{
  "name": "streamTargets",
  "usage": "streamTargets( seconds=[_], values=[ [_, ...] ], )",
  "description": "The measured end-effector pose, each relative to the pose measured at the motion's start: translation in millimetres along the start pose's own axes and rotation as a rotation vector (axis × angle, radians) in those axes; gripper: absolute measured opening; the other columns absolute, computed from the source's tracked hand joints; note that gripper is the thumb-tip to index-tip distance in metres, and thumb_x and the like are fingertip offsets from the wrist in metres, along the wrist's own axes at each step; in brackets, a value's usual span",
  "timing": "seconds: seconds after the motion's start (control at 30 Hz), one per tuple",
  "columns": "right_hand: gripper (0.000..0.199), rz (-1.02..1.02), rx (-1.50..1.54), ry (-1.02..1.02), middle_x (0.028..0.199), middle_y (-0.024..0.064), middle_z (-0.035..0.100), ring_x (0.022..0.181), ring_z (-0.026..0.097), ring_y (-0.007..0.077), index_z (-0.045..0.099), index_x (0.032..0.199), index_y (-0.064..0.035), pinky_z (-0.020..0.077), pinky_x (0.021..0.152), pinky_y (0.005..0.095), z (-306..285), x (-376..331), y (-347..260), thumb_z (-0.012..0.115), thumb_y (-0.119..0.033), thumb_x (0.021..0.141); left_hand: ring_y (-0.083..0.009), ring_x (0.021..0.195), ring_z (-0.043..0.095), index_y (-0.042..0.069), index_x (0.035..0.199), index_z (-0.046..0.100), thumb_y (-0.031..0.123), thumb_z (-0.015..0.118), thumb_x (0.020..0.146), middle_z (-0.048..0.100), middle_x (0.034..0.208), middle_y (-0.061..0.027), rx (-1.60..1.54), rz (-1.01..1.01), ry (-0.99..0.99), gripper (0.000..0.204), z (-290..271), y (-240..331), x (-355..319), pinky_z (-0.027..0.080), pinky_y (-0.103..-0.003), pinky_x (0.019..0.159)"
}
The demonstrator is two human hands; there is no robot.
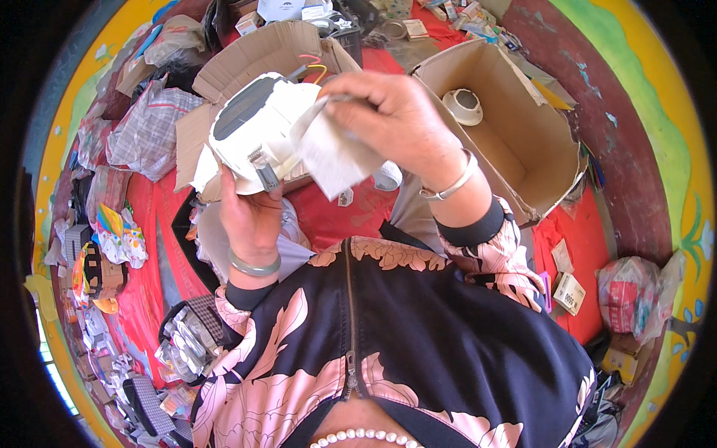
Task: The person wipes a white circular electronic light fixture with a grey cloth, cleaning the exterior surfaces and edges before placing it into a large cardboard box.
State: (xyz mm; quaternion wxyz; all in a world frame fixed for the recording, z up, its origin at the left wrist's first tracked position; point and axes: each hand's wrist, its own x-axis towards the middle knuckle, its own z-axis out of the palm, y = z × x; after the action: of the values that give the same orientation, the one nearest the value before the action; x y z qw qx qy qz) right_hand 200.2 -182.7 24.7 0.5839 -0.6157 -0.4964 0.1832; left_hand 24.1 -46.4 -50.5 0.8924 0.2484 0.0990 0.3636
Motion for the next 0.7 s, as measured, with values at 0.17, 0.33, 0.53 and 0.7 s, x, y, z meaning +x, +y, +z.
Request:
streamTargets(
  seconds=[0.17, 0.33, 0.53, 0.7],
  values=[
    [0.024, -0.291, -0.278, 0.428, 0.085, 0.0087, 0.060, 0.075, 0.060, 0.0168, 0.062, 0.100, -0.0042, 0.0474, 0.068, 0.0253, 1, 2, -4, 0.061, -0.002, 0.076, -0.0231, 0.103, 0.060, 0.011, 0.127, 0.044, 0.030, 0.039, 0.097, 0.056, 0.120, -0.0071, -0.061, 0.024, 0.044, 0.036, 7, 4, 1, 0.057, -0.038, 0.076],
    [0.033, -0.512, -0.329, 0.270, 0.107, 0.0114, 0.057, 0.091, 0.059, 0.0289, 0.063, 0.103, -0.0065, 0.0501, 0.075, 0.0338, 30, 7, -18, 0.061, 0.001, 0.072, -0.0234, 0.100, 0.061, 0.010, 0.127, 0.043, 0.031, 0.040, 0.097, 0.056, 0.120, -0.0078, -0.029, -0.012, -0.066, 0.036, 1, 1, 1, 0.057, -0.039, 0.075],
    [0.033, -0.802, -0.753, 0.265, 0.104, 0.0129, 0.059, 0.090, 0.057, 0.0251, 0.062, 0.098, 0.0027, 0.0468, 0.081, 0.0322, 51, 6, 17, 0.058, -0.007, 0.066, -0.0230, 0.104, 0.059, 0.009, 0.129, 0.042, 0.032, 0.040, 0.097, 0.055, 0.121, -0.0083, -0.002, 0.040, 0.060, 0.039, 28, 1, -10, 0.055, -0.037, 0.077],
    [0.029, -0.703, -0.745, 0.070, 0.096, 0.0107, 0.063, 0.086, 0.058, 0.0248, 0.065, 0.093, 0.0019, 0.0479, 0.077, 0.0329, 45, -1, 7, 0.061, -0.002, 0.064, -0.0225, 0.106, 0.057, 0.009, 0.128, 0.042, 0.033, 0.040, 0.097, 0.054, 0.122, -0.0081, 0.050, 0.092, 0.027, 0.040, 19, 3, -5, 0.054, -0.038, 0.080]
  ],
)
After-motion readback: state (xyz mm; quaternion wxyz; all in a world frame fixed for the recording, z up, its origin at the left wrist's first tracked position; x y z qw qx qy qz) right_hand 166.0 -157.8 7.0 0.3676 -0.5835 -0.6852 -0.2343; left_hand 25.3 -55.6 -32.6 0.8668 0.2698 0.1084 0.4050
